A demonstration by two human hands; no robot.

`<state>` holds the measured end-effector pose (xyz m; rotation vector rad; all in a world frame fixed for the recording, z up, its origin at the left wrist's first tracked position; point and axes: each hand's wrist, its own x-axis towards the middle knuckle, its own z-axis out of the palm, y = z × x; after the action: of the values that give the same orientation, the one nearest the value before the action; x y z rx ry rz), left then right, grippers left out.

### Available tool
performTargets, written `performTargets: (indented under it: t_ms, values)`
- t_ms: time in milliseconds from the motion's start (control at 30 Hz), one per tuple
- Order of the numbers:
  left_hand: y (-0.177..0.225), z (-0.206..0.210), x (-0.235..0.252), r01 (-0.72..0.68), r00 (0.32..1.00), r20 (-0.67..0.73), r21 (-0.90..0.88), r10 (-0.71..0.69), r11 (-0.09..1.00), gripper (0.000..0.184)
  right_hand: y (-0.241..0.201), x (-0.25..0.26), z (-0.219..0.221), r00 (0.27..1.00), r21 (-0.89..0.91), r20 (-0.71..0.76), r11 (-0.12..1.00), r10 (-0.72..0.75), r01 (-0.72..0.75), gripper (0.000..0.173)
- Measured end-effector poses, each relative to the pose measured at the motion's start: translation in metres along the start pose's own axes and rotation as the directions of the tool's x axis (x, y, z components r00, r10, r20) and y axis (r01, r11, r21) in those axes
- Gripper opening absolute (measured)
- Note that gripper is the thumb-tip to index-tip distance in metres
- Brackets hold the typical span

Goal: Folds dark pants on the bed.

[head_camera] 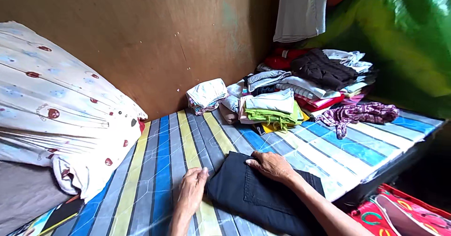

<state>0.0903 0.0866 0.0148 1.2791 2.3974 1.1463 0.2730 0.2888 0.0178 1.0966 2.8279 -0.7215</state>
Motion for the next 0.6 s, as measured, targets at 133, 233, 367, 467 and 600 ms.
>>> performTargets:
  t_ms: [133,233,367,467,600]
  values:
    - [0.011,0.014,0.002,0.028,0.975,0.215,0.107,-0.051,0.994,0.046,0.0,-0.003,0.007,0.998,-0.054,-0.058,0.998,0.007,-0.011,0.059]
    - [0.007,0.014,0.009,0.068,0.953,0.288,0.109,-0.097,0.992,0.048,0.0,-0.005,0.009,0.997,-0.044,-0.08,0.999,-0.015,0.012,0.057]
    - [-0.003,0.01,0.017,0.078,0.912,0.39,0.13,-0.123,0.988,0.051,-0.001,-0.006,0.011,0.996,-0.05,-0.082,0.998,-0.041,0.038,0.057]
    - [-0.007,0.009,0.021,0.043,0.882,0.452,0.204,-0.133,0.978,0.057,-0.001,-0.006,0.011,0.992,-0.066,-0.091,0.994,-0.088,0.082,0.056]
    - [-0.01,0.008,0.022,-0.065,0.901,0.426,0.314,-0.079,0.947,0.062,0.006,-0.006,0.017,0.979,-0.098,-0.143,0.986,-0.147,0.134,0.054]
